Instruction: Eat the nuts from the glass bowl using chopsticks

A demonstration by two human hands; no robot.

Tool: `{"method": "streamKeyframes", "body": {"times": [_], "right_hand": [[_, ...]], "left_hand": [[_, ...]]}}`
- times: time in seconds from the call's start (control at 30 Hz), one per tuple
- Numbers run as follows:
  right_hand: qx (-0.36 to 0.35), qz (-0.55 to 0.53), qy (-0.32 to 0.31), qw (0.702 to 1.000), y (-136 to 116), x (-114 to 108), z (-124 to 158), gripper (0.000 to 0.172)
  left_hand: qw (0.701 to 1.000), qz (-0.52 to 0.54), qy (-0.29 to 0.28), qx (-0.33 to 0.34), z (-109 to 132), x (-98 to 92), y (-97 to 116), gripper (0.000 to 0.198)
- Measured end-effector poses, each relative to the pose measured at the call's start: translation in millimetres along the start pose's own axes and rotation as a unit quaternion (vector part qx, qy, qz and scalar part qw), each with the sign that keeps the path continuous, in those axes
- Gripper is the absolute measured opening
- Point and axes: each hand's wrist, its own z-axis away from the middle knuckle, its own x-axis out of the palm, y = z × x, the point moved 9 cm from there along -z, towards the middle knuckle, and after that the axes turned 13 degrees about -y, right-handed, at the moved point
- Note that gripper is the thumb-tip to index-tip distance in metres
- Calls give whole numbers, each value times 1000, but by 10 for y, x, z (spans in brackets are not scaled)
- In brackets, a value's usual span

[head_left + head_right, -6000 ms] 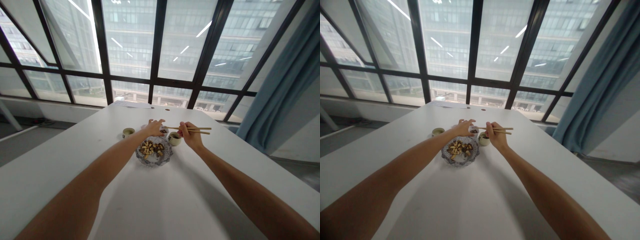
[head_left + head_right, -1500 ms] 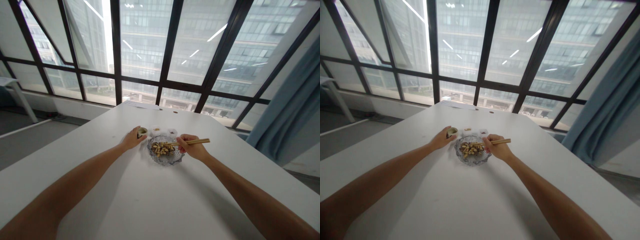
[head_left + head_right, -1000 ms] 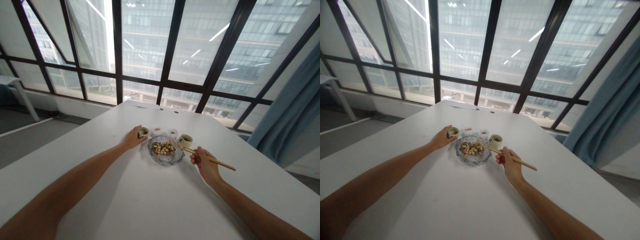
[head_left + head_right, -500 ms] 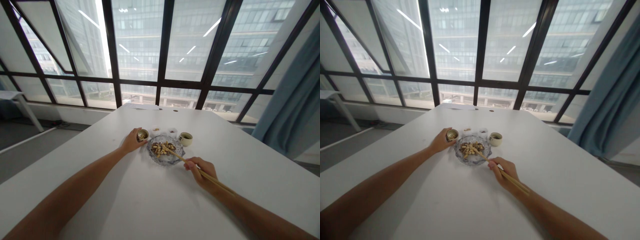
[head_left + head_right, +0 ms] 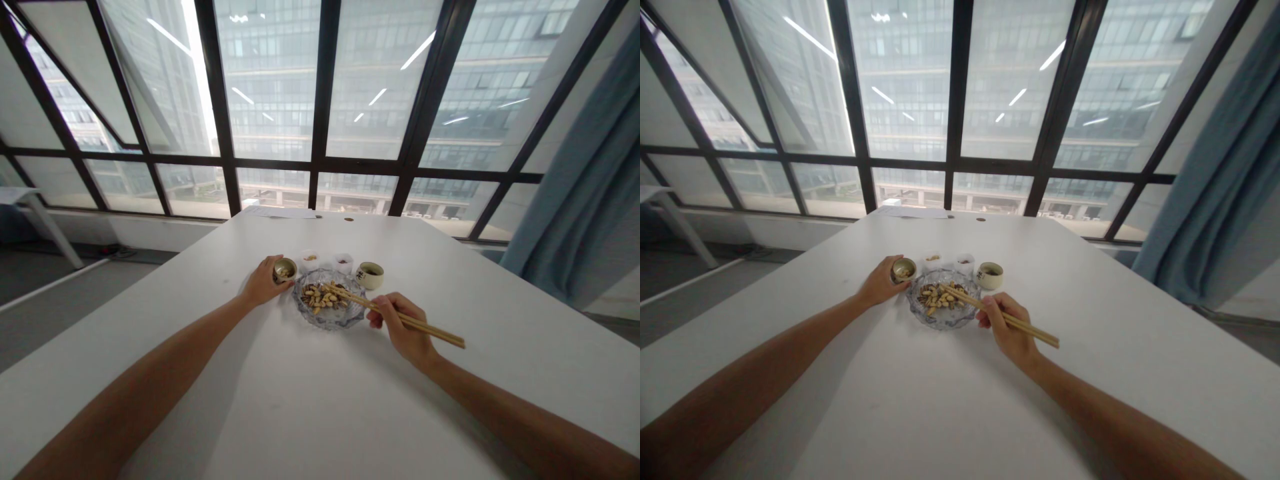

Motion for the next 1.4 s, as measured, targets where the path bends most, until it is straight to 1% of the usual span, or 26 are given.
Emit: {"method": "streamKeyframes", "body": {"times": [0.03,0.07,0.13,0.2,0.27,0.3,0.33,0.37,0.4,0.43,0.57,0.63,0.7,0.77,0.83,0.87,0.93,1.0,1.07,1.17,1.27,1.4], "right_hand": [[4,-21,-2,1000,-26,34,-94,41],[-8,-18,-8,1000,-93,82,-204,42],[-43,33,-54,997,-267,265,-454,42],[-78,95,-86,989,-420,469,-689,40],[-93,146,-121,978,-496,695,-884,37],[-103,151,-153,971,-518,822,-953,37],[-107,149,-172,968,-523,907,-1003,37],[-106,141,-180,968,-520,948,-1035,38],[-101,129,-179,970,-509,945,-1050,40],[-91,113,-167,975,-493,897,-1050,43],[-36,43,-100,993,-438,512,-922,56],[-20,43,-104,993,-449,397,-837,57],[-17,71,-150,986,-467,411,-770,55],[-23,98,-208,973,-464,489,-718,51],[-31,116,-233,965,-438,519,-697,50],[-32,119,-229,965,-416,501,-702,51],[-20,108,-190,976,-356,403,-735,56],[2,70,-138,988,-286,297,-762,59],[24,20,-103,994,-219,255,-769,60],[55,-32,-88,994,-131,315,-756,60],[75,-53,-82,992,-55,385,-739,60],[62,-44,-89,993,-17,428,-744,56]], "left_hand": [[1000,-2,-2,-2,-4,4,2,68],[1000,-3,-3,-5,-7,8,1,68],[1000,-1,-4,-8,-11,13,1,68],[1000,3,-4,-10,-12,14,3,68],[1000,8,-4,-9,-10,12,11,68],[1000,10,-5,-8,-10,12,15,68],[1000,12,-6,-8,-9,12,18,68],[1000,14,-6,-8,-10,13,20,68],[1000,15,-7,-10,-11,14,20,69],[1000,15,-8,-11,-12,19,18,69],[1000,14,-9,-17,-19,35,5,69],[1000,18,-5,-16,-19,34,1,68],[1000,23,-3,-16,-16,30,-2,69],[1000,21,-6,-19,-13,31,-10,69],[999,16,-10,-27,-11,36,-22,70],[999,13,-12,-29,-10,38,-27,70],[999,12,-11,-31,-10,38,-32,69],[999,14,-9,-30,-11,37,-35,68],[999,18,-7,-31,-12,34,-41,68],[999,20,-5,-31,-9,28,-43,68],[999,20,-9,-30,-6,36,-45,69],[999,20,-8,-31,-3,42,-47,69]]}}
